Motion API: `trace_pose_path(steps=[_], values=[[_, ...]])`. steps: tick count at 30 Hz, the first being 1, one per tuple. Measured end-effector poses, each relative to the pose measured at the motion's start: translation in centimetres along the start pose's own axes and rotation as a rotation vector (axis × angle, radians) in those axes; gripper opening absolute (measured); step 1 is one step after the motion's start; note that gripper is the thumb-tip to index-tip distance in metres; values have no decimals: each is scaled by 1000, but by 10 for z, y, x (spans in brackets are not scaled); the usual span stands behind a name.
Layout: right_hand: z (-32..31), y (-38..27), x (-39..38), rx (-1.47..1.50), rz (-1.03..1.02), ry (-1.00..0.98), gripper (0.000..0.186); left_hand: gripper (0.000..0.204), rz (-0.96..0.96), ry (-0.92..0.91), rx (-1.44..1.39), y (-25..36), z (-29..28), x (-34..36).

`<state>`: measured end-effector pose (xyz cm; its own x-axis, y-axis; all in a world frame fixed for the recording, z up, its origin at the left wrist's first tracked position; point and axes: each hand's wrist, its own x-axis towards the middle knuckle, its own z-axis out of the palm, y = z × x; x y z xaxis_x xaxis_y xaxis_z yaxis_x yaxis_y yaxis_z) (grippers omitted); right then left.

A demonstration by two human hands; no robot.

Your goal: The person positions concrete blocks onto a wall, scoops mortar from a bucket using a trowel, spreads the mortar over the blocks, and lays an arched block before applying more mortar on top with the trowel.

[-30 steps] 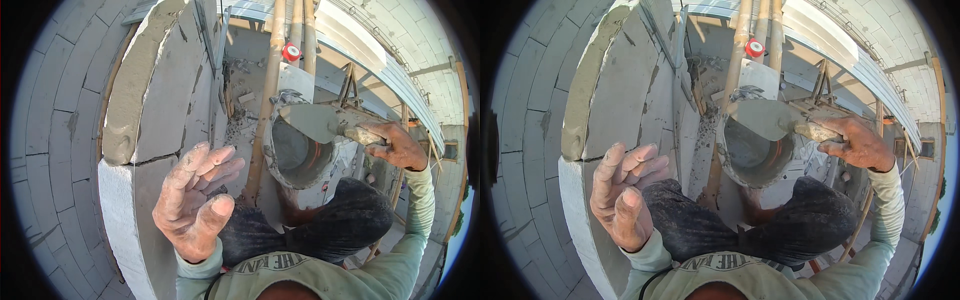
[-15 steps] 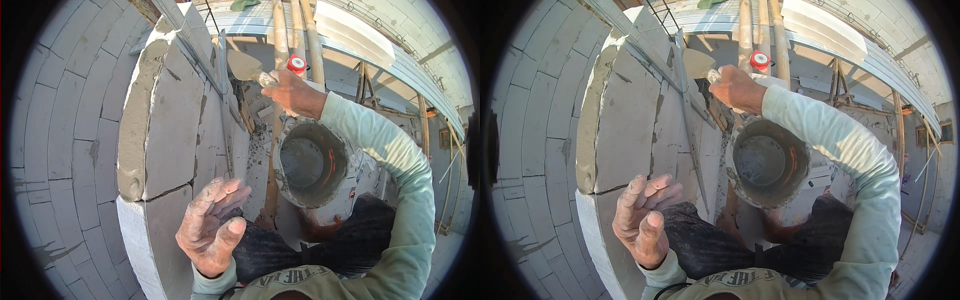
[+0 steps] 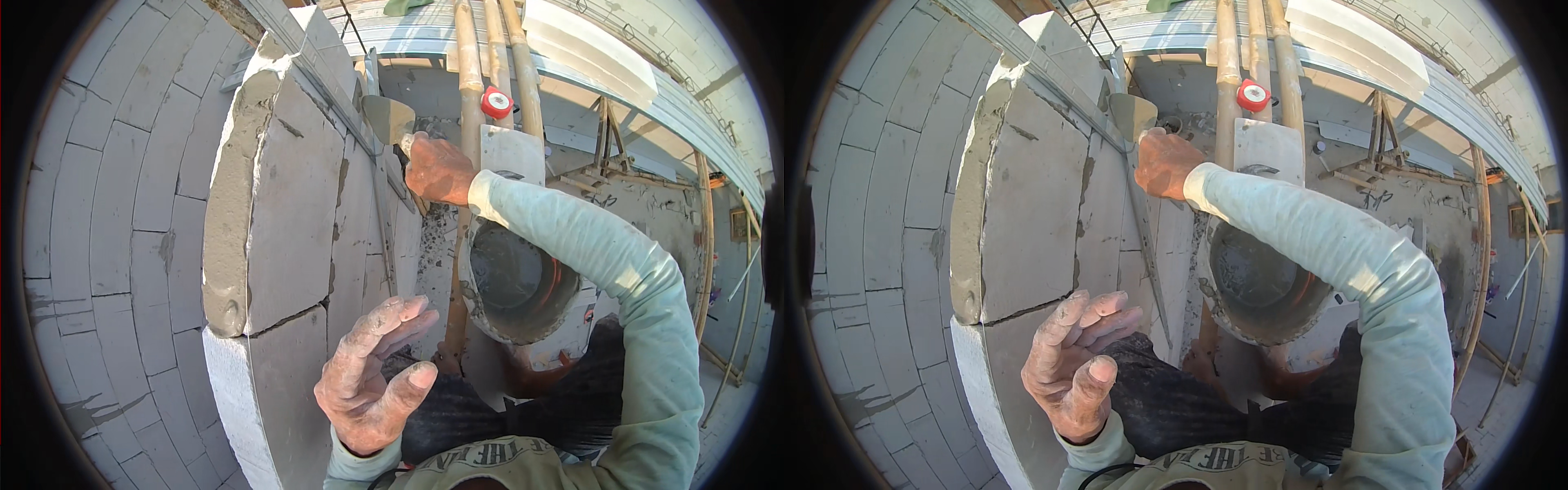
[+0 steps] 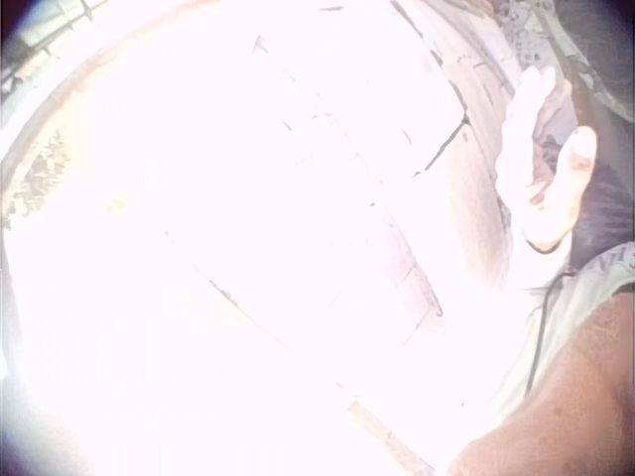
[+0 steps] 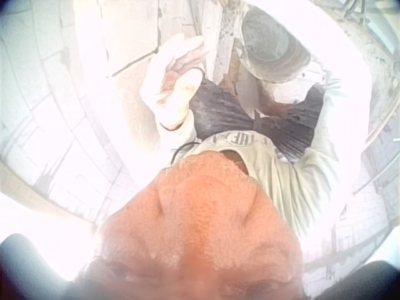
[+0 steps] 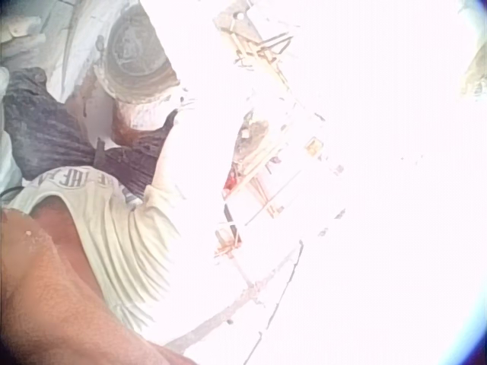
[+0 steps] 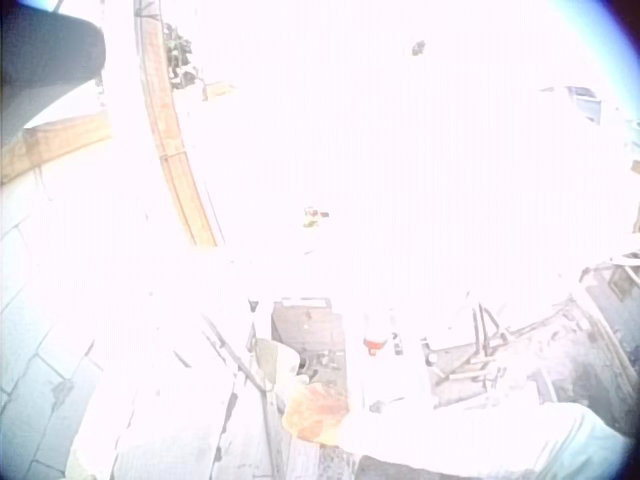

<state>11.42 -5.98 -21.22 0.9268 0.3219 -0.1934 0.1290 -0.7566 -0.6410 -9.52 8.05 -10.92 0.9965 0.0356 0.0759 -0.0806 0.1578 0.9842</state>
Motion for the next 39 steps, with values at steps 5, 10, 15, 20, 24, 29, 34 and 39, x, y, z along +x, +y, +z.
trace_pose_path(steps=[5, 10, 15, 20, 24, 29, 34, 39], values=[[-10, 0, 17, -197, -231, -112, 25, 63, 18, 60, 60, -2, 6, -1], [-43, 6, 19, -858, -463, -320, 19, 58, -1, 37, 21, 3, 2, -4], [-61, 23, 1, -577, -431, -302, 32, 53, 9, 3, -8, 3, -2, -5], [-57, 28, -2, -515, -252, -191, 47, 62, 6, 88, 69, 1, 5, -4], [-44, 47, 4, -594, -365, -124, 46, 62, 10, 86, 64, 1, 4, -4], [-32, 38, 11, -335, -176, -210, 39, 60, -28, 71, 63, 4, 7, -5], [-7, 46, 25, -516, -578, 99, 11, 56, -47, 8, 15, 4, 3, -5], [-22, 34, 13, -859, -640, 150, 29, 52, -52, -49, -15, 7, 4, -3]])
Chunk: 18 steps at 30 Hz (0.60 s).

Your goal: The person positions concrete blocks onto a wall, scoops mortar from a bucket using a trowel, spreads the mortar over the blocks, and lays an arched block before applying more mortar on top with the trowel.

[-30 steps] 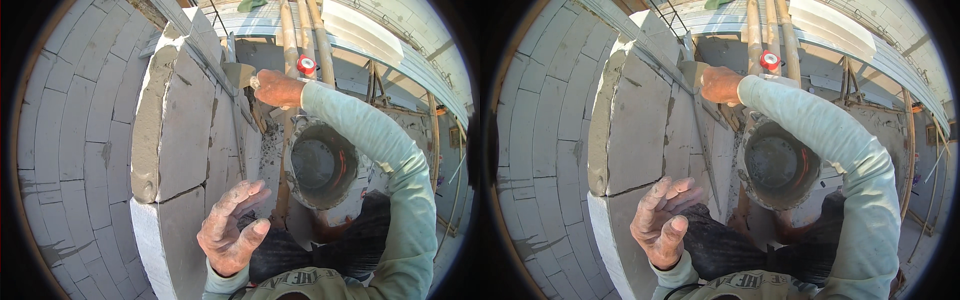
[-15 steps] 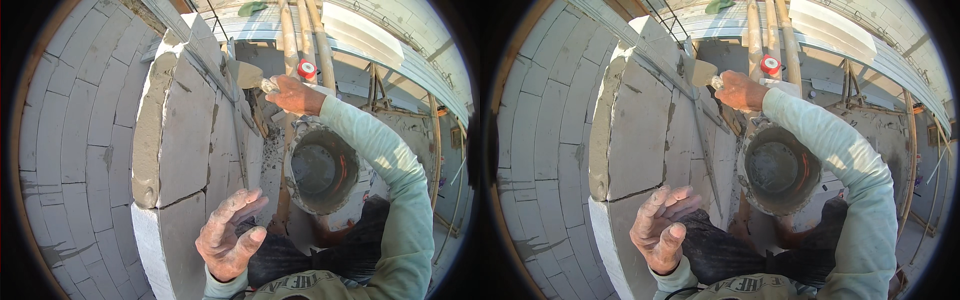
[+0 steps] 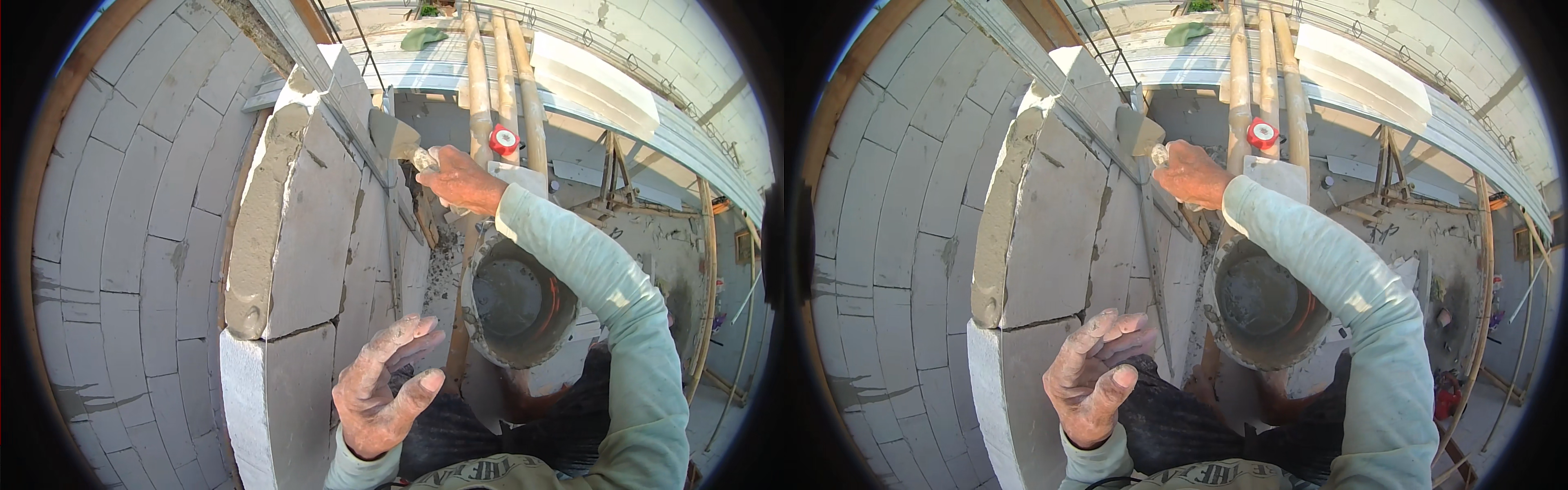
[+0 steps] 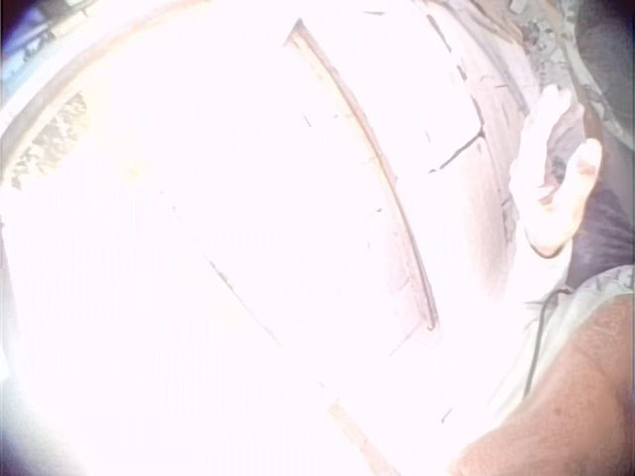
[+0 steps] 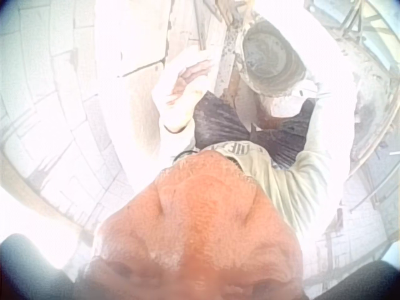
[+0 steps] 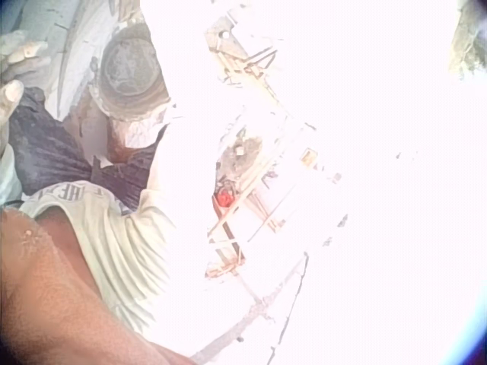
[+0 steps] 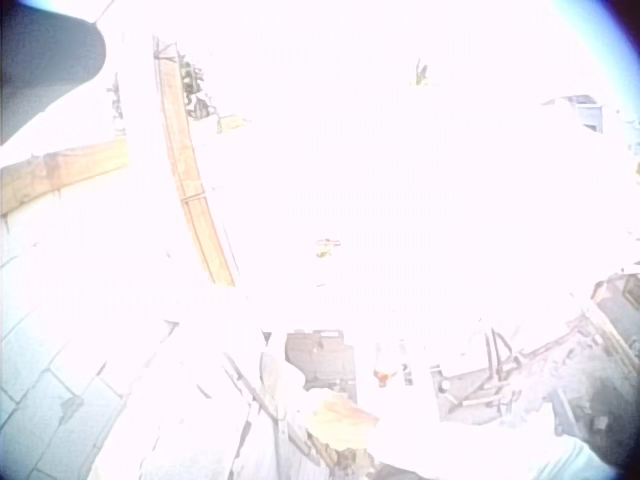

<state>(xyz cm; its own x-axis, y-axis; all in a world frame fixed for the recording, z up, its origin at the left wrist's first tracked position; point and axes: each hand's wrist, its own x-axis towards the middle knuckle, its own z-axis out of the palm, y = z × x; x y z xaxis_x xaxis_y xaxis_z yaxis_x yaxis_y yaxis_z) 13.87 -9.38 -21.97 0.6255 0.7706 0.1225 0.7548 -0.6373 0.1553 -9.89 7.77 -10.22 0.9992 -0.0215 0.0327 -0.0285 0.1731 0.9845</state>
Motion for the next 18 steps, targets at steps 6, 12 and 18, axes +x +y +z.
trace_pose_path(steps=[6, 12, 18], values=[[-53, 16, -19, 1481, 681, 27, 31, 54, 53, -9, 42, -1, -6, -1], [-108, 34, -53, 1078, 633, 64, 36, 49, 18, -36, 19, -1, -6, -4], [-107, 41, -23, 310, 454, 439, 46, 51, 0, -24, 73, -2, -15, -10]])
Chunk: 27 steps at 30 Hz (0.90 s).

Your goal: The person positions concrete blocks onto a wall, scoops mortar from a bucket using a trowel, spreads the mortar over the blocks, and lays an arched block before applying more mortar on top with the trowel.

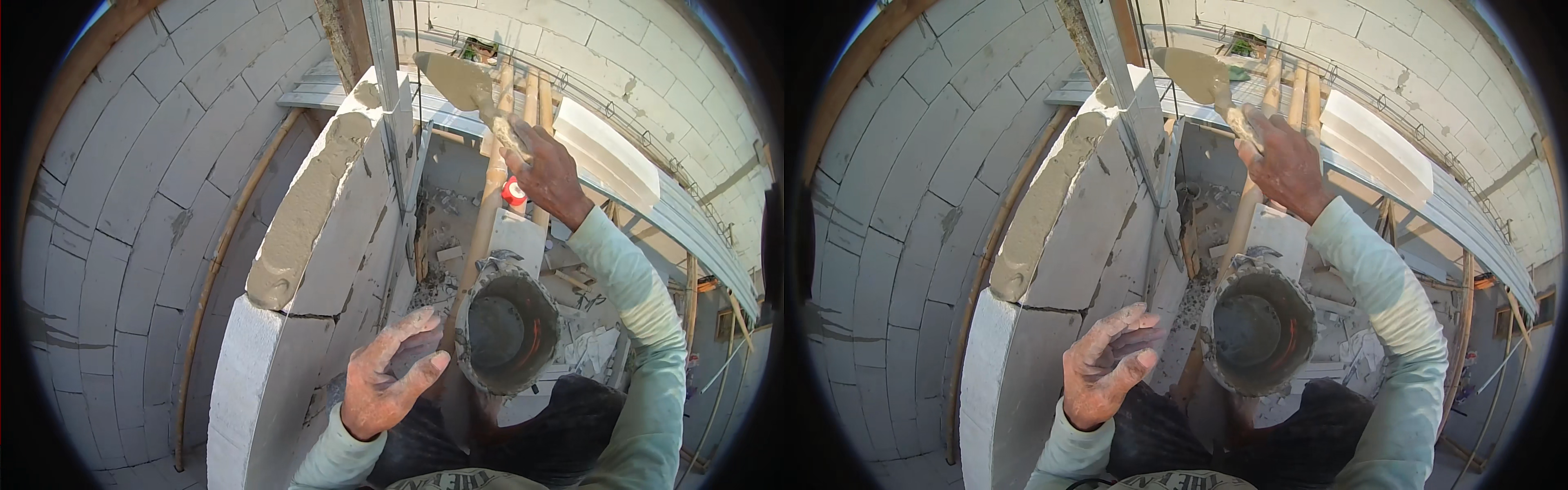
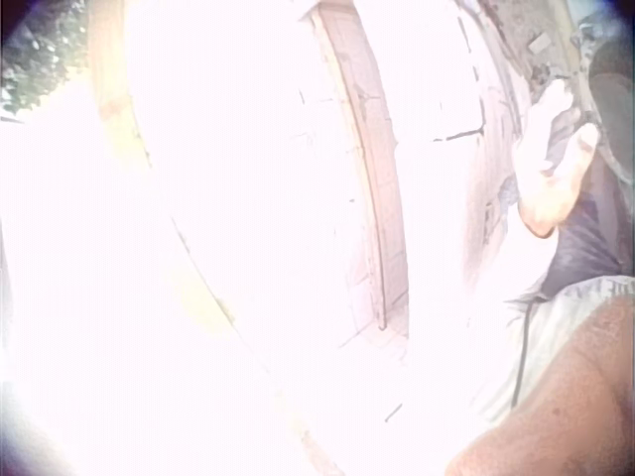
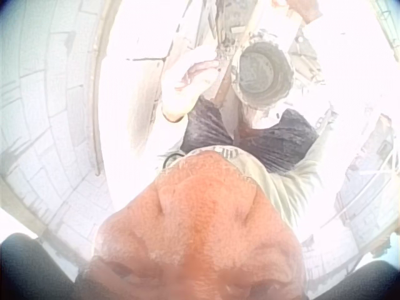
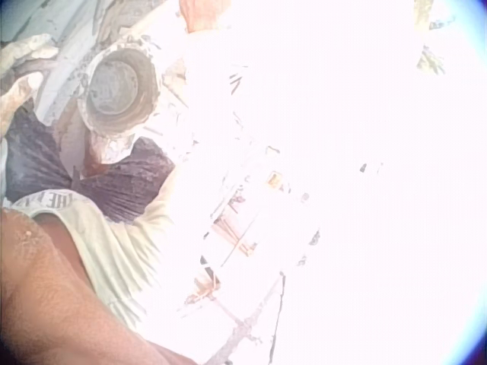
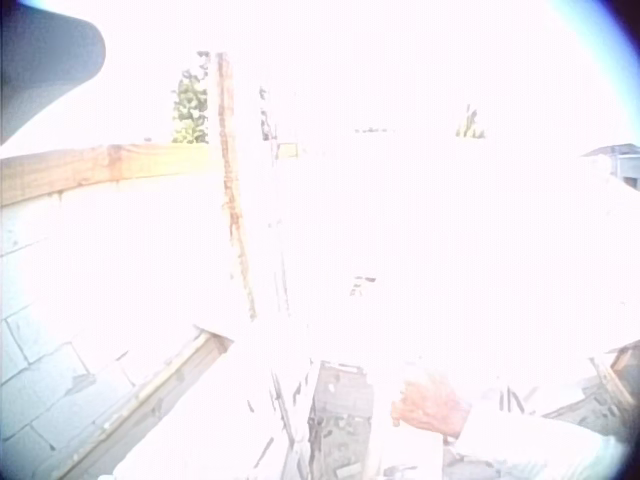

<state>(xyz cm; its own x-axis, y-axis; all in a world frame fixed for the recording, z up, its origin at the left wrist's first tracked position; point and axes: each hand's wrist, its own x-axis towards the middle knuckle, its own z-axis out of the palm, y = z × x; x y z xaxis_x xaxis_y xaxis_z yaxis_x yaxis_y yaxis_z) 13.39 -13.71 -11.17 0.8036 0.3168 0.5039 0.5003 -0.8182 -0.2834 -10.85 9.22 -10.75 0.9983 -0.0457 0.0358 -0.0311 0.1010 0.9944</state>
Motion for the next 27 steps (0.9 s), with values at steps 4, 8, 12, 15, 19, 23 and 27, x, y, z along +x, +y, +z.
trace_pose_path(steps=[4, 8, 12, 15, 19, 23, 27], values=[[31, -11, 25, -248, -60, 32, 59, 50, 18, 54, 11, -1, -1, 3], [53, 13, 2, -496, -162, 5, 65, 51, 3, 114, -26, 6, 1, 7], [31, 53, -49, -546, -191, -49, 69, 56, 25, 214, 108, -2, -1, 14], [-4, 68, -105, -470, -124, -201, 72, 54, 26, 252, 200, -2, -7, 12], [-34, 62, -190, -55, 322, -208, 73, 54, -48, 243, 307, -8, -10, 16], [-38, 47, -255, 48, 344, -44, 66, 59, -214, 169, 321, -8, -8, 29], [-43, 26, -284, 348, 742, -59, 59, 59, -335, 61, 340, -21, -5, 51]])
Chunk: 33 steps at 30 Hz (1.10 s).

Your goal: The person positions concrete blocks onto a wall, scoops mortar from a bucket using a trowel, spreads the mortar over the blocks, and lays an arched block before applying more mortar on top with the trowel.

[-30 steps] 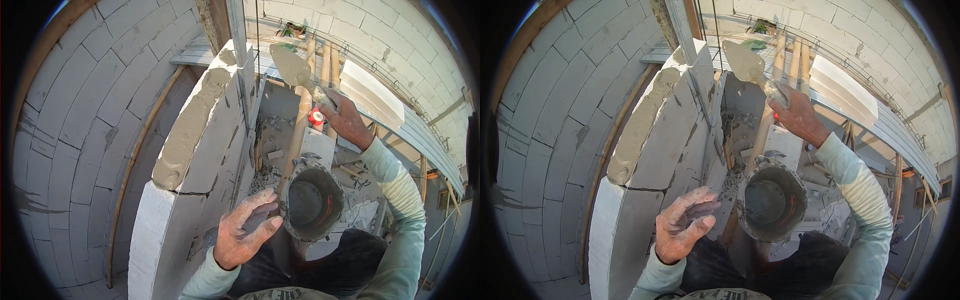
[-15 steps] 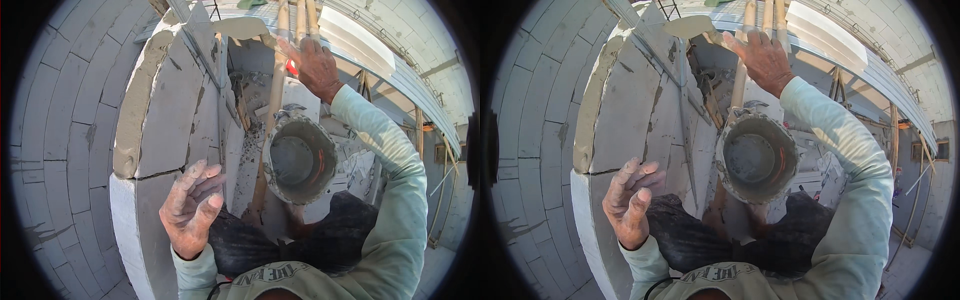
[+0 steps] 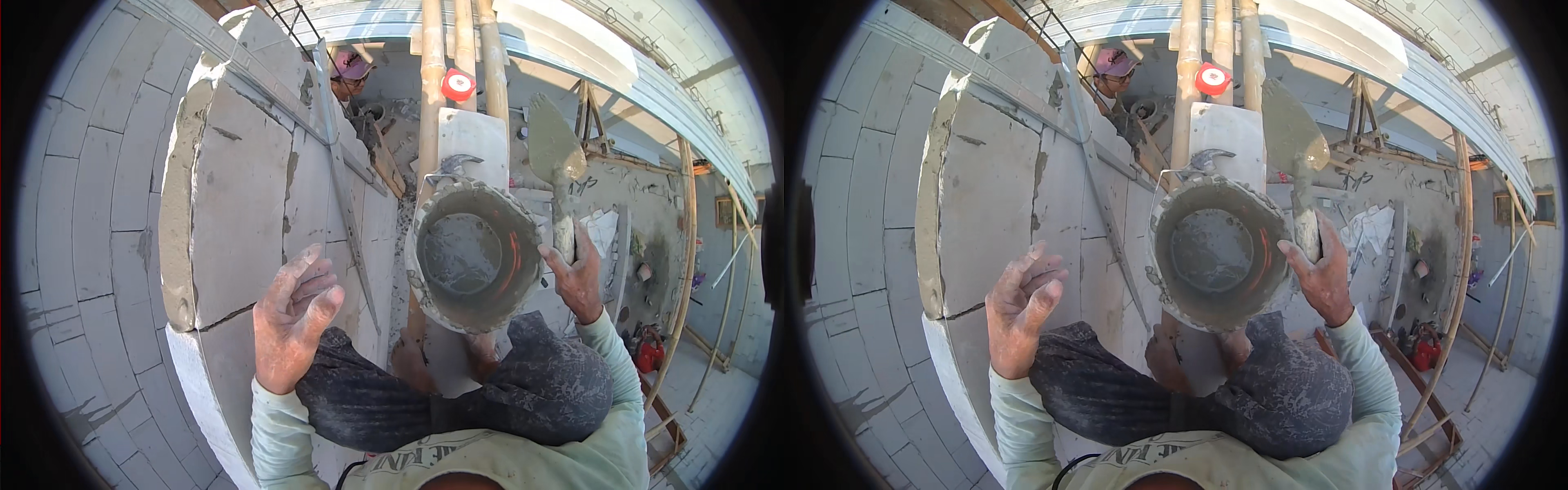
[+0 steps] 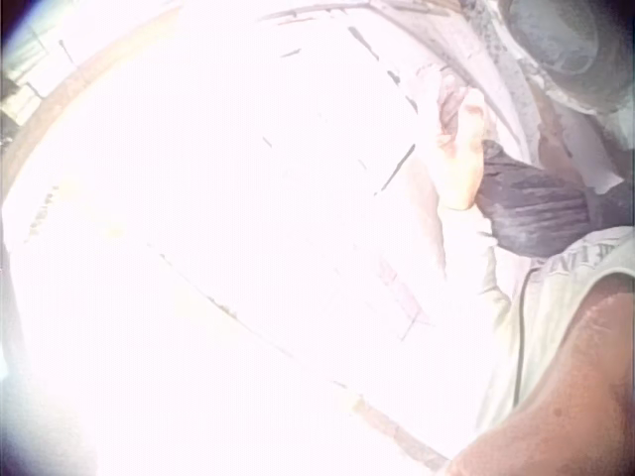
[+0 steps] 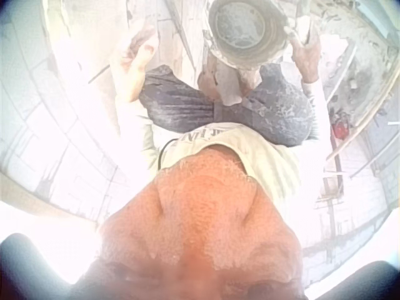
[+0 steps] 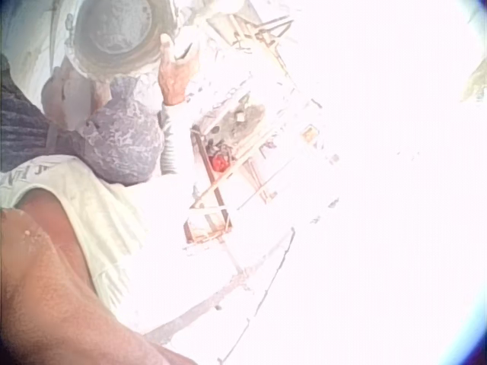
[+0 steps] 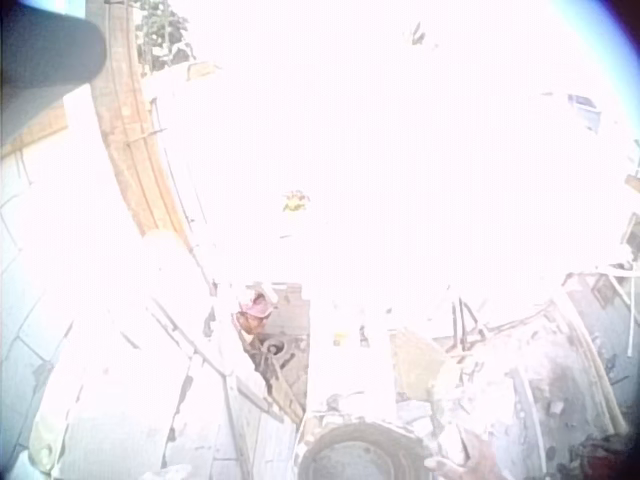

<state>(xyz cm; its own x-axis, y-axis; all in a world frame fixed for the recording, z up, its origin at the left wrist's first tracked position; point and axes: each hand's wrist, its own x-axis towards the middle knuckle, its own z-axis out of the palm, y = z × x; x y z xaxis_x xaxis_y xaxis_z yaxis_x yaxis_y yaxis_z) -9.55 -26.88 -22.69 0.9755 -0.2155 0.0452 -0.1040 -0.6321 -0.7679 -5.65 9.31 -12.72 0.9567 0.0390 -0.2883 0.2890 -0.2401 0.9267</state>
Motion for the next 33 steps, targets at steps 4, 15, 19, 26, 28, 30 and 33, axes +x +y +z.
trace_pose_path(steps=[4, 15, 19, 26, 28, 30, 33], values=[[-23, -11, -11, 15, -48, 7, 55, 73, 142, -212, 229, 6, 23, 45], [-44, -28, -2, -594, -196, -293, 39, 71, -352, -583, 333, -49, 89, 127], [-37, -37, -1, -781, -267, -377, 40, 57, -392, -652, 311, -67, 104, 119], [-4, -35, 11, -991, -440, -359, 31, 18, -370, -506, 165, -73, 113, 116], [9, -37, 16, -1045, -415, -382, 28, 14, -357, -510, 202, -62, 115, 112], [21, -36, 18, -1052, -529, -335, 21, 12, -323, -510, 211, -49, 114, 106], [36, -31, 23, -1036, -480, -378, 24, 14, -288, -465, 179, -43, 112, 103]])
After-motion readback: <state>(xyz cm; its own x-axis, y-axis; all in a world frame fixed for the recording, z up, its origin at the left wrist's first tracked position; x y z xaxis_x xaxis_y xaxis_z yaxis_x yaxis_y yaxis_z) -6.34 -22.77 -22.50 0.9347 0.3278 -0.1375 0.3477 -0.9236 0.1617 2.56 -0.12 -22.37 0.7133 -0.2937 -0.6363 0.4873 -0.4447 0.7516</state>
